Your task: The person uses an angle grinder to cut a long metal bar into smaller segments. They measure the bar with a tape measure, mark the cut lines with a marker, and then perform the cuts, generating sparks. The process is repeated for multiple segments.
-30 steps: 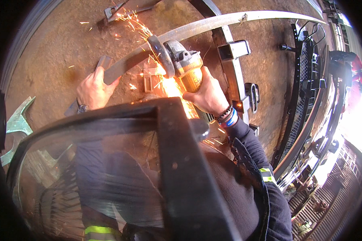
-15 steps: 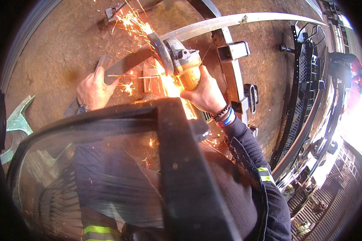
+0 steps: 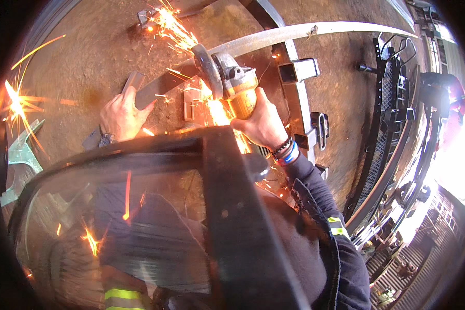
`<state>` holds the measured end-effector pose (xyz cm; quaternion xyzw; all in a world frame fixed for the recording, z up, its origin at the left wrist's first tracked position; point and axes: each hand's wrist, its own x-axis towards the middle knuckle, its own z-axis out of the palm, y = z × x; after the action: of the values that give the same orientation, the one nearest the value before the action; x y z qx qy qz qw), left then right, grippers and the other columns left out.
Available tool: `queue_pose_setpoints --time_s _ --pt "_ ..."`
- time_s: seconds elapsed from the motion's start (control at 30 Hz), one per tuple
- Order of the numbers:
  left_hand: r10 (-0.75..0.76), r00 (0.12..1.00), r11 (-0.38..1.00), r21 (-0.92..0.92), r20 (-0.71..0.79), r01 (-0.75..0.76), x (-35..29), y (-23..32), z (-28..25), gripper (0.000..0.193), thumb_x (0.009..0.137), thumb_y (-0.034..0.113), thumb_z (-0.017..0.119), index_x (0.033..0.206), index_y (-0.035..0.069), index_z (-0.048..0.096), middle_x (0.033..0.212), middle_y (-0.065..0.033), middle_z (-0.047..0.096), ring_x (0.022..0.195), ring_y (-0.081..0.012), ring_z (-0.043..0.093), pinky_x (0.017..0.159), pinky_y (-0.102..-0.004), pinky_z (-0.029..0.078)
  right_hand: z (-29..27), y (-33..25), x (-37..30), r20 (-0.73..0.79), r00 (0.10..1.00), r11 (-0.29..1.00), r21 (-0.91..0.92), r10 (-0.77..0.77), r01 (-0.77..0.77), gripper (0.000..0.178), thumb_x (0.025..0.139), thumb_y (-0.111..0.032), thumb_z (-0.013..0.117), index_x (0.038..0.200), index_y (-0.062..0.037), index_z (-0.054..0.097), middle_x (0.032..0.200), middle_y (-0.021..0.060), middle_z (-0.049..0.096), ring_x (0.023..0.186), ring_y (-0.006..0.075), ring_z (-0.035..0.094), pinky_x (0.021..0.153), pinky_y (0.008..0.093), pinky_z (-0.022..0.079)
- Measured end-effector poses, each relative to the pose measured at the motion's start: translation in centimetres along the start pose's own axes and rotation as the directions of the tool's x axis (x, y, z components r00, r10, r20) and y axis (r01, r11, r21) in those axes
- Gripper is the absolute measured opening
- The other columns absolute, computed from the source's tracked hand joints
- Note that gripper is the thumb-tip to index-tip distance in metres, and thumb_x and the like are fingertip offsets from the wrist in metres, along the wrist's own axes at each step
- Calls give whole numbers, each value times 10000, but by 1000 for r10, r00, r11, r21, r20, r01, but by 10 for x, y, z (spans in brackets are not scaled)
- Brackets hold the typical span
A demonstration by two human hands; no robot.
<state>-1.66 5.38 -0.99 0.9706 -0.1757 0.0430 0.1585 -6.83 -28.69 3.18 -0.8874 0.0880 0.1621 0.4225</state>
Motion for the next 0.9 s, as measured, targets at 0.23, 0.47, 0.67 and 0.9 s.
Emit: queue_pose_setpoints --time_s 0.23,0.47,0.67,0.9 --pt "0 1000 1000 -15 -10 0 1 1 -2 435 773 365 842 946 66 578 807 -149 688 767 -345 694 643 -459 547 3 3 -1 21 1000 997 70 17 -18 638 747 -202 819 1261 18 513 1088 210 698 1053 318 692 905 397 544" --pt "-87 995 996 21 45 86 -1 4 -3 430 739 373 851 968 110 598 804 -98 683 807 -298 698 716 -437 563 0 -3 0 8 1000 998 -55 -1 1 611 738 -202 826 1206 37 516 1029 269 705 1011 393 712 858 428 562" --pt "-74 996 997 13 43 74 1 6 -1 440 742 377 850 996 106 614 821 -105 695 816 -297 704 720 -434 564 -1 7 1 7 1000 998 -65 -8 8 667 681 -189 832 1208 53 501 1016 269 703 996 405 709 858 433 561" --pt "-69 996 997 26 59 67 -3 0 3 526 745 391 849 1122 86 646 889 -123 723 854 -297 715 753 -429 571 3 11 2 15 1000 999 33 20 -20 688 665 -215 841 1196 64 504 999 266 708 955 397 715 846 423 564"
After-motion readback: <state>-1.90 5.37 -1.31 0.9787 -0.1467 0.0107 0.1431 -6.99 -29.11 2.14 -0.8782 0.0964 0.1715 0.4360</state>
